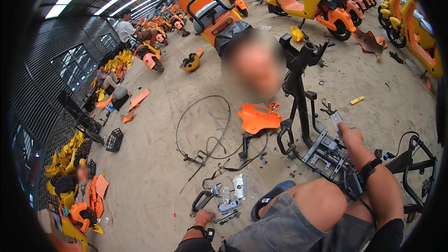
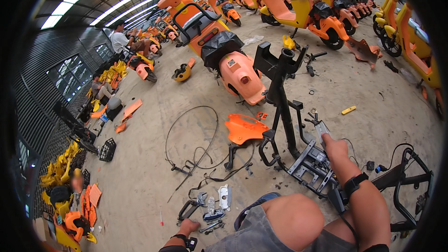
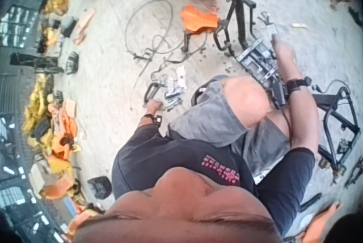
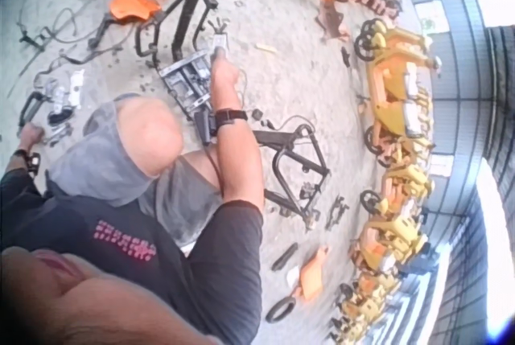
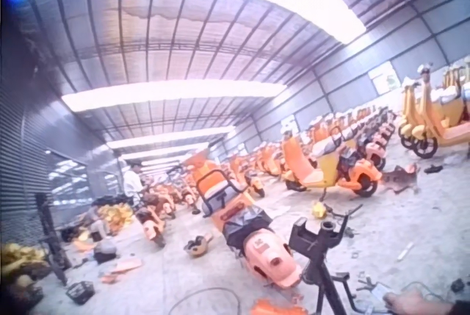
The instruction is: The person works on an electronic scooter component by hand, adjusting wires and using a screwdriver to tighten or loosen small screws on the casing.
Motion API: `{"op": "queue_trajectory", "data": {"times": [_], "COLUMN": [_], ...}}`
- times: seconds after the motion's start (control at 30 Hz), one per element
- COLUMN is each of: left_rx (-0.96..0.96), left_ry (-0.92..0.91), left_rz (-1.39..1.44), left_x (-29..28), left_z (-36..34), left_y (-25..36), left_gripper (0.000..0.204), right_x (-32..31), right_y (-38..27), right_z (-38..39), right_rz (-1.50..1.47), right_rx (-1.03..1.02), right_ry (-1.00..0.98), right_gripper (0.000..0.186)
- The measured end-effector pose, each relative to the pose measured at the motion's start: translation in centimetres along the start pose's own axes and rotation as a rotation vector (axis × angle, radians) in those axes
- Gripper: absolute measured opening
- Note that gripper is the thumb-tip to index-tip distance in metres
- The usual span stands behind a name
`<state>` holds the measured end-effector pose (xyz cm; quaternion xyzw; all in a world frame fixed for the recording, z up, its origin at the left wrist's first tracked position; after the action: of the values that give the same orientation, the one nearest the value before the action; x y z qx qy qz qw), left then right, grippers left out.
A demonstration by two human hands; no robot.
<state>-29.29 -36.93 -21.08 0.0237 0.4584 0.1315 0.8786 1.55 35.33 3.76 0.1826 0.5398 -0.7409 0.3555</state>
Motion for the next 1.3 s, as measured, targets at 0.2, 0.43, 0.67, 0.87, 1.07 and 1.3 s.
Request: {"op": "queue_trajectory", "data": {"times": [0.2, 0.43, 0.67, 0.87, 1.07, 1.3], "left_rx": [0.219, 0.005, 0.143, 0.333, 0.404, 0.35], "left_ry": [0.197, 0.039, 0.04, -0.027, -0.069, -0.058], "left_rz": [0.043, 0.013, -0.182, -0.397, -0.416, -0.403], "left_x": [-1.5, -1.2, -1.8, -1.1, -0.5, 0.1], "left_z": [0.7, 2.0, 3.4, 2.8, 1.3, 1.0], "left_y": [1.5, 1.9, 3.7, 5.1, 6.1, 5.8], "left_gripper": [0.048, 0.081, 0.075, 0.063, 0.064, 0.056], "right_x": [0.1, -0.5, -0.4, -0.7, -1.0, -0.3], "right_y": [1.2, 0.0, 0.5, -0.1, 1.1, 1.6], "right_z": [-1.8, -0.5, -0.2, 0.7, -0.8, -1.5], "right_rz": [0.017, -0.047, -0.085, -0.062, -0.037, -0.075], "right_rx": [-0.068, 0.009, 0.004, 0.017, 0.06, 0.062], "right_ry": [0.072, -0.037, -0.087, -0.105, -0.073, -0.091], "right_gripper": [0.055, 0.046, 0.047, 0.051, 0.051, 0.049]}}
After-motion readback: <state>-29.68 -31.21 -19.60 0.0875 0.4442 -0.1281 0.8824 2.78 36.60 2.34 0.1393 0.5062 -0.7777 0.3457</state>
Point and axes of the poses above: each hand's wrist, its own z-axis away from the middle knuckle, its own x-axis out of the palm, y = z × x, the point moved 8 cm from there along -z, towards the middle knuckle, and after that the axes turned 14 degrees about z, right-handed, at the moved point
